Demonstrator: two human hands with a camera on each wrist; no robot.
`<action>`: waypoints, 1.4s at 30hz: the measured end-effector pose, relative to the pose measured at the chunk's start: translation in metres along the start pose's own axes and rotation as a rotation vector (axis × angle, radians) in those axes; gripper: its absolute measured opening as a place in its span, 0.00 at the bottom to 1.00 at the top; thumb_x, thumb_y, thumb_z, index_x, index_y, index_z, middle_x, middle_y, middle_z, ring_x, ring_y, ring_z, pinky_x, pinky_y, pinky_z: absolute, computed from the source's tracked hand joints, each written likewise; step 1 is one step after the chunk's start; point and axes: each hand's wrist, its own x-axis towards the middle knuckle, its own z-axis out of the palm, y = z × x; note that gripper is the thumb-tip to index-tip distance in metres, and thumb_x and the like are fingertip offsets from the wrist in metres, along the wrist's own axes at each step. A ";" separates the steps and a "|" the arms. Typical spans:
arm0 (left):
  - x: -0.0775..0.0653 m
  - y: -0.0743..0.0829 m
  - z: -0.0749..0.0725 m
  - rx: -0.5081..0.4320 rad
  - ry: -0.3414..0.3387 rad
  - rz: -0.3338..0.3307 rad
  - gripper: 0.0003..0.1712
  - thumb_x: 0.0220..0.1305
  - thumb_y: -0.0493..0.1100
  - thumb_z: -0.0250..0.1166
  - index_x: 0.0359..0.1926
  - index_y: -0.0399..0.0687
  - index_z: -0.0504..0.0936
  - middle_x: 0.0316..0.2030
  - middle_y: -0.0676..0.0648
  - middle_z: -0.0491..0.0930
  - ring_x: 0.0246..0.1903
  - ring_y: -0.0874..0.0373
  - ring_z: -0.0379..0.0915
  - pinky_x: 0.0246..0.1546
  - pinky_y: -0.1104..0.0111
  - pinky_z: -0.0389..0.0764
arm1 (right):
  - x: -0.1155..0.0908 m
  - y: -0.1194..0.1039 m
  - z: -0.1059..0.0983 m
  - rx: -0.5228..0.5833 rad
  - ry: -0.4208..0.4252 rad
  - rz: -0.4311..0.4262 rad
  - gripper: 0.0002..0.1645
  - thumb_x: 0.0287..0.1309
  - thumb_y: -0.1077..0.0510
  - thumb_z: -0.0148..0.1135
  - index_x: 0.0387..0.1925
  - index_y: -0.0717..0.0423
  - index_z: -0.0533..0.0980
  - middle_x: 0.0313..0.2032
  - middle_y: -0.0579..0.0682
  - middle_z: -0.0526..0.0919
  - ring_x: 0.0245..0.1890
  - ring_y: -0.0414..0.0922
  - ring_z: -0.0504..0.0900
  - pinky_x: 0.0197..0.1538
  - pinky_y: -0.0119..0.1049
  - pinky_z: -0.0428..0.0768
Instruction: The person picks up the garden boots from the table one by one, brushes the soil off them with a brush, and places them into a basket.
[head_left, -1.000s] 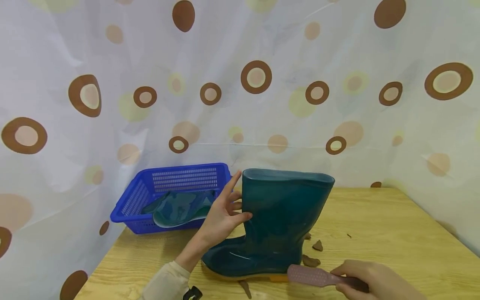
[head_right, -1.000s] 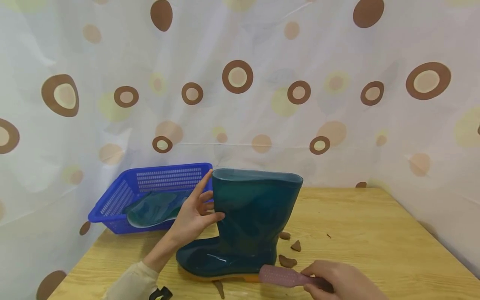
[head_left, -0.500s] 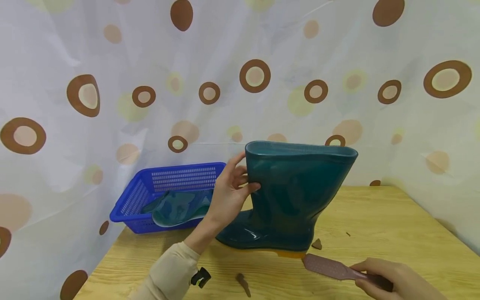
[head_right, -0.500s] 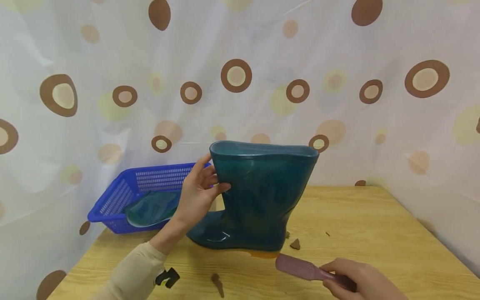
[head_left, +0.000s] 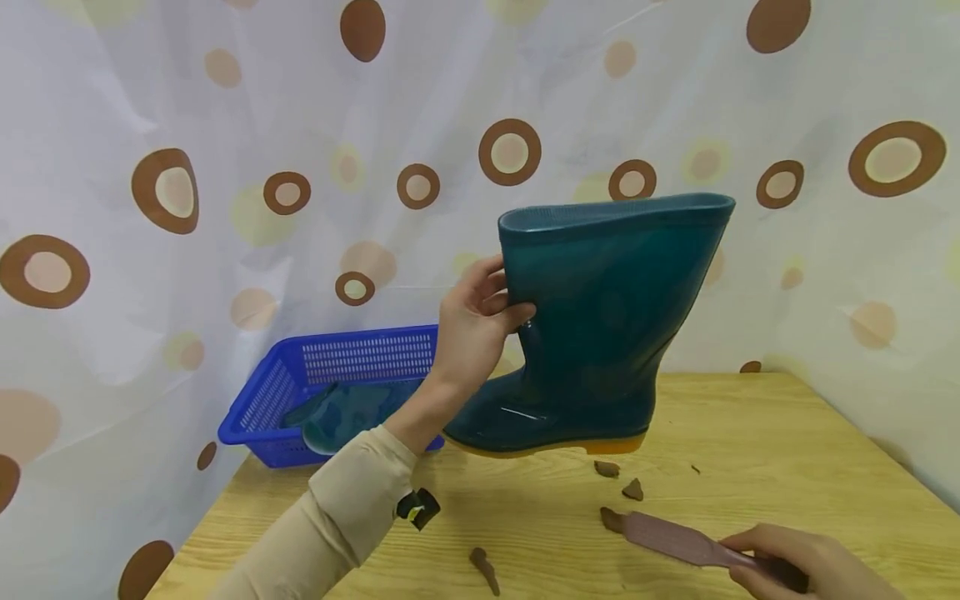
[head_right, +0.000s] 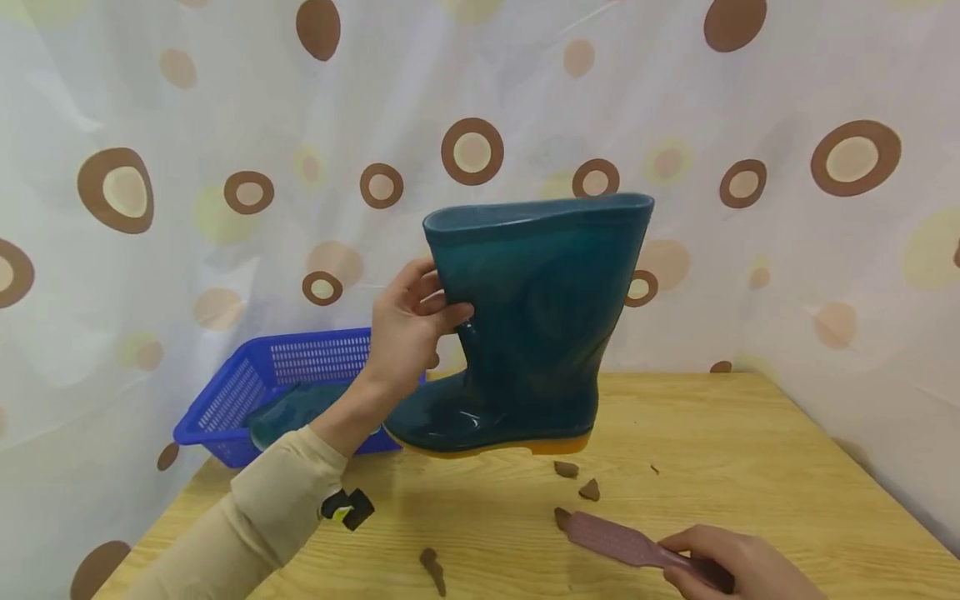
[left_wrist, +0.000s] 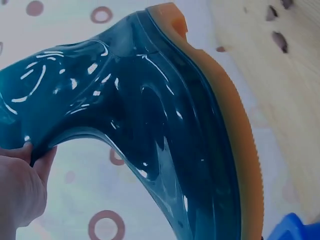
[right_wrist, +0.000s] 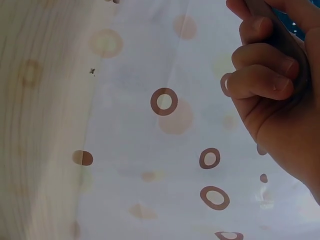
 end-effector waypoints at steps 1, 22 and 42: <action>0.004 0.005 0.001 -0.013 0.016 -0.004 0.27 0.63 0.26 0.64 0.62 0.43 0.74 0.53 0.37 0.81 0.50 0.48 0.84 0.47 0.59 0.86 | -0.001 0.000 -0.001 -0.002 -0.004 0.016 0.12 0.62 0.65 0.64 0.43 0.48 0.83 0.24 0.26 0.72 0.18 0.24 0.67 0.19 0.24 0.67; 0.066 0.014 -0.076 0.080 0.223 -0.017 0.24 0.61 0.24 0.63 0.55 0.49 0.81 0.43 0.47 0.84 0.39 0.58 0.83 0.40 0.68 0.87 | -0.012 -0.002 0.004 -0.060 0.132 -0.065 0.18 0.54 0.69 0.69 0.42 0.45 0.82 0.24 0.24 0.73 0.17 0.21 0.67 0.20 0.16 0.64; 0.049 -0.063 -0.188 0.234 0.580 -0.149 0.26 0.58 0.18 0.56 0.32 0.55 0.84 0.25 0.58 0.82 0.24 0.64 0.78 0.16 0.75 0.73 | -0.016 0.002 0.012 -0.155 0.168 -0.020 0.19 0.52 0.65 0.72 0.42 0.39 0.82 0.27 0.23 0.77 0.18 0.21 0.66 0.21 0.16 0.61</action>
